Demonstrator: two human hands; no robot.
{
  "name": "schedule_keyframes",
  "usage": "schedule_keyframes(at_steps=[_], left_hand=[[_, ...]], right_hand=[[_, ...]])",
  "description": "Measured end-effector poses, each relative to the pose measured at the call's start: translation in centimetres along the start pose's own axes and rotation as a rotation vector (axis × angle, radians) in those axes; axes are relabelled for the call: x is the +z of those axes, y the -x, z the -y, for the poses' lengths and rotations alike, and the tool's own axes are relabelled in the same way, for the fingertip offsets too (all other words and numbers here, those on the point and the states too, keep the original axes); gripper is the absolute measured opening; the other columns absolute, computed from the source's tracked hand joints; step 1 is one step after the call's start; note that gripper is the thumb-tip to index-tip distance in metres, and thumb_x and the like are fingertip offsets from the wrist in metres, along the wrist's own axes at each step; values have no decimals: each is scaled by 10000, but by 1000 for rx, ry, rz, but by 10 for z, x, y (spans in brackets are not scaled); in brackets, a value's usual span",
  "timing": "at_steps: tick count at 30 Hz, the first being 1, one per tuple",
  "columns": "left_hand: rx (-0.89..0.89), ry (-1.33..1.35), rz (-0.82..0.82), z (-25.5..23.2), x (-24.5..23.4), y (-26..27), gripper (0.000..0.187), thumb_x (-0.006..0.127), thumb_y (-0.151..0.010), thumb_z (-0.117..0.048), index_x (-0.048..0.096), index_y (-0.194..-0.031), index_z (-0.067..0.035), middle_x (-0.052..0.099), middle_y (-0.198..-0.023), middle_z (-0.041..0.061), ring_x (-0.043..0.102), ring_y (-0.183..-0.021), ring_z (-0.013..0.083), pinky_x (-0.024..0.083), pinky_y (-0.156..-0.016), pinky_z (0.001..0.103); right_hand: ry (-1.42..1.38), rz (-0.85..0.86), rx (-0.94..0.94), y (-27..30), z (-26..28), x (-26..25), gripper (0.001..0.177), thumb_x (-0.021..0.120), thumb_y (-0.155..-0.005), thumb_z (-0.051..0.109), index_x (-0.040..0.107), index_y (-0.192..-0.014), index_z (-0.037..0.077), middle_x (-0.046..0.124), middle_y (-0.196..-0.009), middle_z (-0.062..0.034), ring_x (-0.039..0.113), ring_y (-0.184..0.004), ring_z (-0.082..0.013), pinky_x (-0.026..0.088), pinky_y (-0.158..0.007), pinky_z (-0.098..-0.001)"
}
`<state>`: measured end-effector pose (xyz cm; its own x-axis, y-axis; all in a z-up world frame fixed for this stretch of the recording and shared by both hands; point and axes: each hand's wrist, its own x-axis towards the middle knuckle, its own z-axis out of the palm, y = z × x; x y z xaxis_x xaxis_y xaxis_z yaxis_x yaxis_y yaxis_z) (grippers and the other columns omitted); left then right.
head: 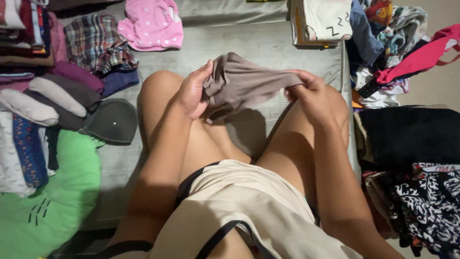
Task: The person folds various small items of clothing, including underwear and children's garments, by hand on a surface, then places them into stacks.
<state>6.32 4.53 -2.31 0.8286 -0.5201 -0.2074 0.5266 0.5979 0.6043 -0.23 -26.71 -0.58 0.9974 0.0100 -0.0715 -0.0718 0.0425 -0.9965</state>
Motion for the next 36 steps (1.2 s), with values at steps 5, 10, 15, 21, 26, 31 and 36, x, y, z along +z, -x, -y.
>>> schedule_keyframes(at_steps=[5,10,15,21,26,31,36], left_hand=[[21,-125,59,-14,5,11,361,547,-1085,-309,653,-1266,-15,729,-1199,110,690,-1077,223,549,-992,407],[125,-655,-134,-40,-15,-43,422,583,-1019,-410,666,-1259,-73,699,-1190,14,645,-1077,130,545,-969,343],[530,-857,-381,-62,-59,-161,549,638,-1000,-380,372,-1379,-86,705,-1056,97,680,-1033,235,572,-874,397],[97,-1862,-183,11,-68,-134,572,779,-901,-424,516,-1284,-89,572,-1279,212,547,-1190,417,459,-968,534],[-5,-2139,-174,27,-59,-105,408,675,-850,-102,596,-1250,-101,517,-1341,171,518,-1254,409,493,-989,529],[-51,-2220,-149,13,-68,-92,431,689,-805,0,613,-1222,-80,489,-1339,200,518,-1239,426,510,-988,507],[-286,-2141,-199,8,-61,-90,493,709,-762,59,607,-1229,-60,419,-1418,207,538,-1249,425,522,-989,493]], right_hand=[[157,-12,-92,11,33,3,456,489,-845,-133,731,-1202,16,713,-1029,-2,587,-805,-71,494,-761,-209],[209,-43,-273,-9,19,-9,484,460,-821,-209,746,-1157,-10,675,-1117,-24,641,-1006,-99,490,-852,-212],[494,-197,-608,-60,-22,-39,361,547,-855,-207,742,-1058,18,680,-1124,-117,695,-1067,-224,594,-977,-316],[928,-322,-270,-77,-84,-68,174,675,-851,-47,770,-874,97,709,-1001,-144,697,-948,-331,546,-852,-416],[1035,-456,-159,-71,-82,-65,200,646,-860,-42,779,-890,105,723,-985,-149,692,-941,-357,534,-825,-434],[962,-515,36,-68,-77,-65,138,674,-901,36,781,-942,113,739,-928,-141,724,-810,-329,543,-769,-423],[863,-413,36,-52,-75,-67,119,731,-865,81,776,-975,90,741,-896,-139,736,-840,-277,559,-767,-388]])
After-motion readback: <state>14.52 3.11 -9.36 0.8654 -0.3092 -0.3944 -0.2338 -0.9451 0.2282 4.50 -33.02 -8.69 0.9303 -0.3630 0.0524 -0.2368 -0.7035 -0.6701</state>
